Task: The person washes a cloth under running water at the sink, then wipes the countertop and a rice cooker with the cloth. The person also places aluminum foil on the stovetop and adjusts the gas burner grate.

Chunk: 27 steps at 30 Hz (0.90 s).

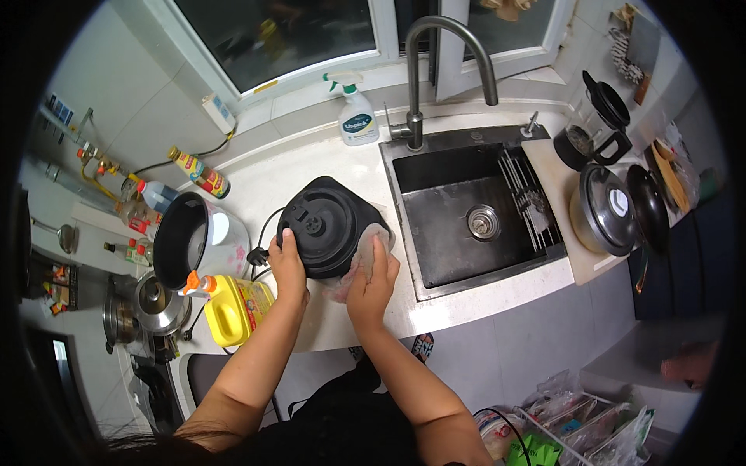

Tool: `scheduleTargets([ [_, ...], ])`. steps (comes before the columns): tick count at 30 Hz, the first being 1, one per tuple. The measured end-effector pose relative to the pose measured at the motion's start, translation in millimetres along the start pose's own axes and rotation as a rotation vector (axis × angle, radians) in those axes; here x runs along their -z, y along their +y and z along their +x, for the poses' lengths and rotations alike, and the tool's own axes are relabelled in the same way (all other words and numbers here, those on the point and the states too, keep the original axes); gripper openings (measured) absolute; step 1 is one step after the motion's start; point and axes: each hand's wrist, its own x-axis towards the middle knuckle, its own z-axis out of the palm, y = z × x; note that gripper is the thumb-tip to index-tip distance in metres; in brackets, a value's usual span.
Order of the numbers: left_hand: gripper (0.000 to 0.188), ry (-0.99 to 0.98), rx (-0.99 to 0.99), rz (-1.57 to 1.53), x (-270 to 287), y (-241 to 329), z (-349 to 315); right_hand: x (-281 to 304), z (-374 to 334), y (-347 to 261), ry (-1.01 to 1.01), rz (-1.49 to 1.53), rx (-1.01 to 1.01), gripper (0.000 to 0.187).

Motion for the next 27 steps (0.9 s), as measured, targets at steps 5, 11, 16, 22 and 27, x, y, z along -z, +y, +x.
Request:
scheduleTargets([
  [5,0.068,-0.054,-0.029,-0.022,-7.6,-2.1,-0.3,-10.3,-23.0,101.1,-0.014,-0.145,-0.485,0.050],
  [11,0.067,-0.055,-0.017,-0.075,2.3,-10.8,6.0,6.6,23.2,11.1,0.015,-0.012,-0.107,0.048],
  [16,0.068,-0.031,-0.031,0.029,-5.2,14.8,-9.3,-5.0,-2.7,59.0,0.096,-0.152,-0.017,0.052],
  [22,0.069,-0.078,-0.025,0.032,3.5,20.8,-4.7,2.5,-9.2,67.3,0.038,-0.037,-0.130,0.045],
  [27,0.066,-0.228,-0.034,-0.054,13.1,30.3,35.9,25.9,43.9,-20.0,-0.191,0.050,-0.293,0.046],
])
